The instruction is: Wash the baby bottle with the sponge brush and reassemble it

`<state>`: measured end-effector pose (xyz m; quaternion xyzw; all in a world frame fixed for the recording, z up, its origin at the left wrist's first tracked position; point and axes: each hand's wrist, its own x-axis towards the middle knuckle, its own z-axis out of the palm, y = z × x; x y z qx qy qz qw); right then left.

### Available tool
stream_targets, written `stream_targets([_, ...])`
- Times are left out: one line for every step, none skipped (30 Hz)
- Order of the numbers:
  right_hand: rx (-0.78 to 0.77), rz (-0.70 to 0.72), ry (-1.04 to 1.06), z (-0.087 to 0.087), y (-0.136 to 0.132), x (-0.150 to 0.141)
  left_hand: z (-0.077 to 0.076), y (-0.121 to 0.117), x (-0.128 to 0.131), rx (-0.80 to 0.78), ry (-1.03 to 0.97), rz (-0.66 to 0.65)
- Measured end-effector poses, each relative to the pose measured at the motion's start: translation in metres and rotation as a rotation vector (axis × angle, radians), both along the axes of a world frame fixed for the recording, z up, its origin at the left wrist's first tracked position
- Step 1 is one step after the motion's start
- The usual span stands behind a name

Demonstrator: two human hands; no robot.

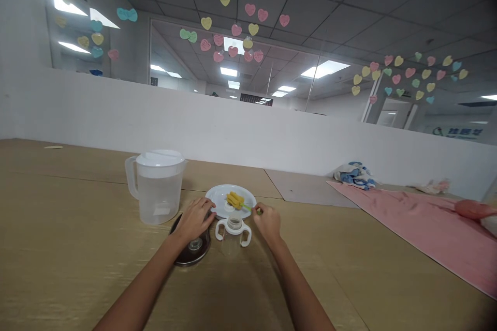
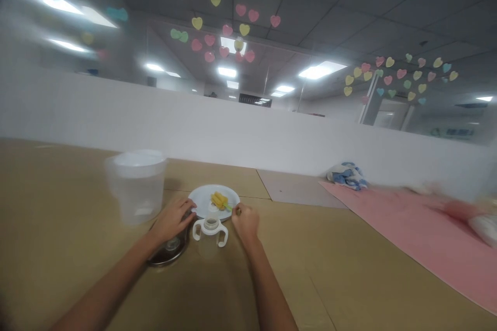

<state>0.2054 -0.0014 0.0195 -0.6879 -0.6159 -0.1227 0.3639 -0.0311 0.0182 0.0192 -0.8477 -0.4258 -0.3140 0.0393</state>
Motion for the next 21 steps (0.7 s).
stream_targets([0.006, -0.007, -0.033, -0.001, 0.0, -0.001, 0.0, 0.0, 0.0, 0.003, 0.003, 0.001])
stream_targets([0.014, -0.008, -0.05, -0.002, 0.0, -0.001, 0.0, 0.0, 0.0, 0.004, 0.008, 0.0])
stream_targets([0.028, -0.01, -0.053, -0.003, 0.001, -0.002, 0.0, 0.0, 0.0, 0.002, 0.013, 0.0])
stream_targets([0.048, -0.011, -0.046, -0.004, 0.001, -0.002, 0.001, 0.0, 0.0, -0.002, 0.017, -0.001])
stream_targets([0.072, -0.01, -0.036, -0.005, 0.002, -0.001, 0.001, 0.0, 0.0, -0.005, 0.019, -0.003])
stream_targets([0.098, -0.007, -0.026, -0.006, 0.003, -0.001, 0.001, 0.0, 0.0, -0.005, 0.019, -0.006])
stream_targets([0.127, -0.001, -0.017, -0.007, 0.004, 0.0, 0.001, 0.0, 0.0, -0.002, 0.016, -0.008])
stream_targets([0.159, 0.006, -0.011, -0.008, 0.005, 0.001, 0.0, 0.0, 0.0, 0.003, 0.013, -0.01])
stream_targets([0.193, 0.013, -0.006, -0.009, 0.006, 0.002, 0.0, 0.001, 0.0, 0.01, 0.009, -0.01])
stream_targets([0.229, 0.021, -0.002, -0.01, 0.007, 0.003, 0.0, 0.001, 0.0, 0.014, 0.006, -0.011])
stream_targets([0.264, 0.028, 0.001, -0.011, 0.008, 0.004, -0.001, 0.001, 0.0, 0.017, 0.004, -0.01])
stream_targets([0.297, 0.032, 0.004, -0.012, 0.009, 0.004, -0.001, 0.001, -0.001, 0.017, 0.001, -0.009])
stream_targets([0.327, 0.034, 0.007, -0.012, 0.009, 0.004, -0.001, 0.001, -0.001, 0.017, 0.0, -0.007])
stream_targets([0.353, 0.035, 0.009, -0.013, 0.009, 0.004, -0.001, 0.001, -0.001, 0.018, -0.001, -0.004])
stream_targets([0.375, 0.036, 0.011, -0.013, 0.009, 0.004, -0.001, 0.001, -0.001, 0.021, -0.001, -0.002])
stream_targets([0.394, 0.038, 0.012, -0.013, 0.009, 0.004, -0.001, 0.001, -0.001, 0.024, 0.0, -0.001])
stream_targets([0.41, 0.041, 0.01, -0.013, 0.008, 0.004, -0.001, 0.001, -0.001, 0.029, 0.002, -0.002])
stream_targets([0.424, 0.046, 0.006, -0.014, 0.008, 0.004, -0.001, 0.001, -0.001, 0.031, 0.005, -0.003])
stream_targets([0.436, 0.054, 0.002, -0.014, 0.007, 0.004, -0.001, 0.0, -0.001, 0.029, 0.008, -0.004])
stream_targets([0.446, 0.067, -0.001, -0.015, 0.007, 0.004, 0.0, 0.0, -0.001, 0.025, 0.009, -0.006])
stream_targets([0.454, 0.087, -0.002, -0.015, 0.006, 0.004, 0.0, 0.0, -0.001, 0.018, 0.009, -0.008])
